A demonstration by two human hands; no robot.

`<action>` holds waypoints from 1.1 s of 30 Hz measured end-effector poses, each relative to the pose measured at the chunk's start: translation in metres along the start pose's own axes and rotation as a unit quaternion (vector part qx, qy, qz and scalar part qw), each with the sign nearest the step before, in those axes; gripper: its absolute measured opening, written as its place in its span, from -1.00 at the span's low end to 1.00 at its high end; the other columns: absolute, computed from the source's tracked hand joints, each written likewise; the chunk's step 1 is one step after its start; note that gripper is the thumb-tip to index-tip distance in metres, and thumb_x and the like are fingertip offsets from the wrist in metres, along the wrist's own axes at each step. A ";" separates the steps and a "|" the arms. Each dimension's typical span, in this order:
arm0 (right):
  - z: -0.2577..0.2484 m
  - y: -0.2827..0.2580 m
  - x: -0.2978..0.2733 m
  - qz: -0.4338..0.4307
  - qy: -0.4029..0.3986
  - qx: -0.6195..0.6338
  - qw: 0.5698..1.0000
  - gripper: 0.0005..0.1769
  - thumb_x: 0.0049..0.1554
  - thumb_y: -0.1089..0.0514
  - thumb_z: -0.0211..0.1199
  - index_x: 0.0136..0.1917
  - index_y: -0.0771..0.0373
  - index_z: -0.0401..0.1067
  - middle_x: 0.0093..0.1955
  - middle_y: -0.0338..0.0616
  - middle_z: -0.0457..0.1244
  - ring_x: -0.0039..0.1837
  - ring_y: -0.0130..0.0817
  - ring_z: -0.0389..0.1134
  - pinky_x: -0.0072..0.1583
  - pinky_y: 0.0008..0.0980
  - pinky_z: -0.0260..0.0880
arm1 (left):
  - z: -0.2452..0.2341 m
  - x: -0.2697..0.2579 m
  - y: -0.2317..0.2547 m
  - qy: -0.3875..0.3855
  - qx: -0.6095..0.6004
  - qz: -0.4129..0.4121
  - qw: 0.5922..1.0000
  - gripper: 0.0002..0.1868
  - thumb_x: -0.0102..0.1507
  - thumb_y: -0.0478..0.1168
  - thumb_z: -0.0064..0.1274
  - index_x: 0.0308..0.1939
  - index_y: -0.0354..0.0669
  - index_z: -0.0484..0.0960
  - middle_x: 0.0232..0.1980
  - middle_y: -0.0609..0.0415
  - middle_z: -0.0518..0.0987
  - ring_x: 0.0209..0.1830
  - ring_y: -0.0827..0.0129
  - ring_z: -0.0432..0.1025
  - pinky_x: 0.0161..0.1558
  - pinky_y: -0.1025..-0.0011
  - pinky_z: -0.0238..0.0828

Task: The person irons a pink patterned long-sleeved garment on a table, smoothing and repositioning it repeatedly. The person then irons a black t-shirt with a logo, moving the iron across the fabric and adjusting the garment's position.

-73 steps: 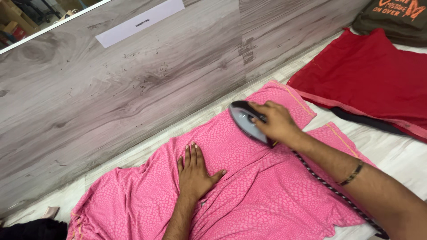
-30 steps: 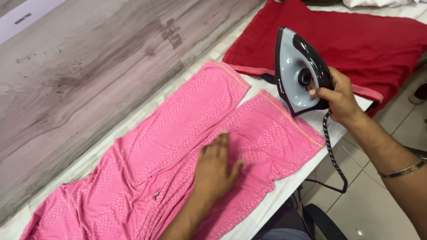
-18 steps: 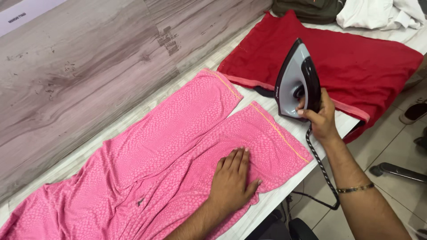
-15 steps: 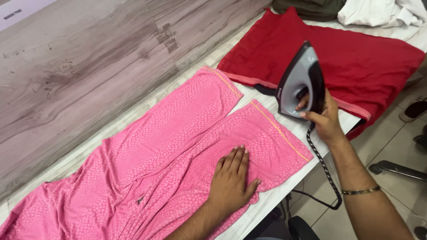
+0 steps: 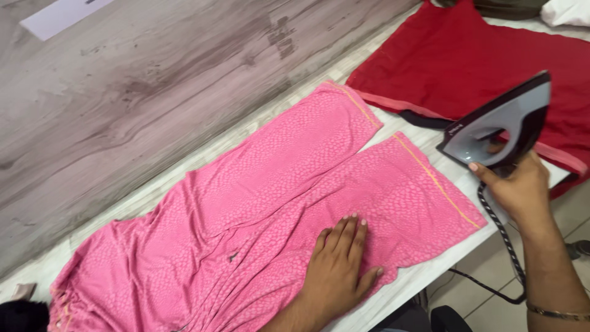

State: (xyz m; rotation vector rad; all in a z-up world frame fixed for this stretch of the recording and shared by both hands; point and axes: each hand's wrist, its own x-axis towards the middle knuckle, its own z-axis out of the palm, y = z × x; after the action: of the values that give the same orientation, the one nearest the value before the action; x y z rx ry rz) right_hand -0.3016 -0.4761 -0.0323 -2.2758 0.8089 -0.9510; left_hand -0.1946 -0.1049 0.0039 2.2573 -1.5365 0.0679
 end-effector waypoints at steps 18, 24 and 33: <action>0.002 -0.022 -0.057 -0.011 0.053 -0.029 0.998 -0.42 0.21 0.07 0.55 0.24 0.52 0.36 0.18 0.24 0.33 0.18 0.00 0.39 0.24 -0.18 0.40 | -0.012 -0.155 -0.032 0.058 0.047 -0.069 0.995 0.17 0.10 0.52 0.17 0.45 -0.34 0.27 0.42 -0.31 0.35 0.40 -0.11 0.29 0.25 -0.14 0.15; 0.007 -0.053 -0.093 -0.125 -0.194 0.012 0.973 -0.23 -0.07 -0.16 0.47 0.32 0.26 0.43 0.31 0.03 0.32 0.35 -0.11 0.34 0.36 -0.24 0.33 | -0.008 -0.280 -0.092 0.193 0.134 -0.088 0.968 -0.12 0.13 0.36 0.26 0.25 -0.28 0.53 0.20 -0.14 0.59 0.18 0.08 0.49 0.18 0.16 0.41; 0.049 -0.056 -0.084 -0.339 -0.259 -0.032 0.904 -0.55 -0.12 -0.10 0.39 0.07 -0.07 0.56 0.29 -0.17 0.35 0.41 -0.18 0.35 0.33 -0.24 0.37 | -0.069 -0.474 -0.137 0.212 0.153 -0.218 0.940 -0.16 -0.05 0.19 0.40 0.17 -0.22 0.58 0.18 -0.09 0.60 0.19 0.16 0.51 0.24 0.24 0.40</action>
State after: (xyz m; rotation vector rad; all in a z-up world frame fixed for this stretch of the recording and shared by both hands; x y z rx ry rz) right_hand -0.2945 -0.3680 -0.0610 -2.7345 -0.2083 -0.5153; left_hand -0.2441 0.3805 -0.0994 2.5483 -0.8289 0.6577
